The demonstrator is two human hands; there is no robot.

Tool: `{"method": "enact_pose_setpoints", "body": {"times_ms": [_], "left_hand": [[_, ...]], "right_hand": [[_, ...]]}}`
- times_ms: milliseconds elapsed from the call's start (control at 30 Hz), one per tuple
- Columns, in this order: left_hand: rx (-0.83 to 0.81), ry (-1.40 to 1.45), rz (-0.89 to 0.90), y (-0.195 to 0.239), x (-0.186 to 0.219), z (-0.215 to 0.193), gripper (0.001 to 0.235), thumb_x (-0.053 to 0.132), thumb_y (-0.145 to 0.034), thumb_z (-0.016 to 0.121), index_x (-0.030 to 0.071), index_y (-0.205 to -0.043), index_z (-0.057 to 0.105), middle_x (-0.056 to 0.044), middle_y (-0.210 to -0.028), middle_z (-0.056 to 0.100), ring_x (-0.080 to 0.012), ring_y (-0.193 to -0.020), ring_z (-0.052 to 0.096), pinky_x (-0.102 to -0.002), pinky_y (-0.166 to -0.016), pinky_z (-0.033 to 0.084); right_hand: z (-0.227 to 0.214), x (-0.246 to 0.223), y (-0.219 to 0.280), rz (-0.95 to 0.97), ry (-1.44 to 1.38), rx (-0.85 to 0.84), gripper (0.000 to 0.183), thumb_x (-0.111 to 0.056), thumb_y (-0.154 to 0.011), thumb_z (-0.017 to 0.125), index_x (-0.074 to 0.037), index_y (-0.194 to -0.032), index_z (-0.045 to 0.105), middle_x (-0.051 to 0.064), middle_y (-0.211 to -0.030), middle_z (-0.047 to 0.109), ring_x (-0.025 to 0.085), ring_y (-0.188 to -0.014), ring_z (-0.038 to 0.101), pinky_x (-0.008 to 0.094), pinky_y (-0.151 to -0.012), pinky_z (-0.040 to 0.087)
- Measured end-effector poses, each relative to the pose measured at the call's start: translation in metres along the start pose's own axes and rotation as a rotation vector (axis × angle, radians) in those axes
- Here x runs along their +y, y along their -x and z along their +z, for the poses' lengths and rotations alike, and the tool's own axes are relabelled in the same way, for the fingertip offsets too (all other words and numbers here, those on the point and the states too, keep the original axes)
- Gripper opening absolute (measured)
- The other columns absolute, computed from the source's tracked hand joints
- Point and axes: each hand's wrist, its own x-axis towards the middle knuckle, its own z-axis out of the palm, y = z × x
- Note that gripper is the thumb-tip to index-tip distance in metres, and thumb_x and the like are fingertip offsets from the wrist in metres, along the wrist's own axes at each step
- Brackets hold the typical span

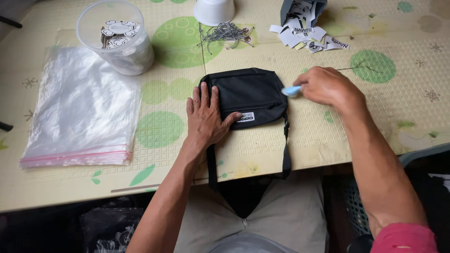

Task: The person uses a light blue brush to scrub the exterior of a black shoulder bag on a table. They clean the main body, the strap, and the zipper area, then open the bag to wipe the interior lining before closing it.

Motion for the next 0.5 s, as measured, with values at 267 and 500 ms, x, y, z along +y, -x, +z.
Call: {"method": "enact_pose_setpoints", "body": {"times_ms": [267, 500], "left_hand": [[0.114, -0.047, 0.023, -0.014, -0.014, 0.029, 0.109, 0.088, -0.083, 0.036, 0.012, -0.161, 0.022, -0.02, -0.169, 0.008, -0.0396, -0.155, 0.004, -0.056, -0.123, 0.005], [-0.011, -0.005, -0.02, 0.001, 0.005, -0.007, 0.107, 0.083, -0.088, 0.044, 0.009, -0.162, 0.024, -0.023, -0.169, 0.013, -0.0425, -0.157, 0.009, -0.059, -0.126, 0.009]], "right_hand": [[0.008, 0.011, -0.055, -0.038, -0.476, 0.271, 0.032, -0.014, -0.109, 0.048, -0.016, -0.133, 0.068, 0.002, -0.088, 0.057, 0.009, -0.056, 0.036, 0.027, -0.044, 0.026], [0.025, 0.019, -0.027, -0.055, -0.247, 0.18, 0.037, -0.018, -0.102, 0.048, -0.018, -0.131, 0.071, 0.026, -0.136, 0.063, 0.048, -0.125, 0.058, 0.056, -0.102, 0.047]]}}
